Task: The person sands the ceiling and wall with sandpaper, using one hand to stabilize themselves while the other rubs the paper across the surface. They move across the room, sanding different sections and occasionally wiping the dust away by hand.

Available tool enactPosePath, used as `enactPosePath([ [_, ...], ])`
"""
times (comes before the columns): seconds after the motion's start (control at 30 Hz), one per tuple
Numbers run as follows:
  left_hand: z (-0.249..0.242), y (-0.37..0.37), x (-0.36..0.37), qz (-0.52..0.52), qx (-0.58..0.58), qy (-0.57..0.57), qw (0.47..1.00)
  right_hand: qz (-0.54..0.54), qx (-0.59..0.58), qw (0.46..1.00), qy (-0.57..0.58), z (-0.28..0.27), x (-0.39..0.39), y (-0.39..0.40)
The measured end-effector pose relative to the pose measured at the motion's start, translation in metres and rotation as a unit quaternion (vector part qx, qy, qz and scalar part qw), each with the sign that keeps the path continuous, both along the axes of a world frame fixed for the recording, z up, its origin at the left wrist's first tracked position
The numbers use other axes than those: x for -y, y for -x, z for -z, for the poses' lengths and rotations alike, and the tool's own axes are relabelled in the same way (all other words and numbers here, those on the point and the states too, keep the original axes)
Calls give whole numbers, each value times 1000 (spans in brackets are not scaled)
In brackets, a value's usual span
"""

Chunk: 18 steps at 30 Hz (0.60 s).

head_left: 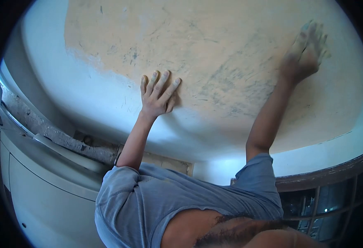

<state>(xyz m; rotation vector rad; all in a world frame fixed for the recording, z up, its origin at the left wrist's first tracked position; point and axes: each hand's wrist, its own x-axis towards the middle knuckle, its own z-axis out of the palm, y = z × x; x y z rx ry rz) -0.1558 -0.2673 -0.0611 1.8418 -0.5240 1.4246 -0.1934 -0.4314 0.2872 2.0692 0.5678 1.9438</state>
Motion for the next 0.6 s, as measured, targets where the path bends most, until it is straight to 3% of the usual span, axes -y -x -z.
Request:
enactPosePath([
  [0.17, 6, -4, -21, 11, -24, 8, 1000, 13, -30, 999, -9, 102, -46, -21],
  [0.3, 7, 5, -45, 23, -71, -14, 997, 120, -151, 981, -36, 272, -39, 13],
  [0.4, 2, 8, -45, 54, -84, -14, 995, 107, -151, 983, -14, 247, -32, 15],
  [0.47, 2, 10, -44, 52, -87, -8, 995, -15, -91, 996, 2, 170, -29, -15],
  [0.53, -1, 12, -47, 59, -75, -30, 995, 11, -13, 1000, -4, 86, -44, -26],
  [0.6, -3, 14, -47, 69, -87, -21, 994, 5, 4, 1000, -7, 48, -57, -34],
])
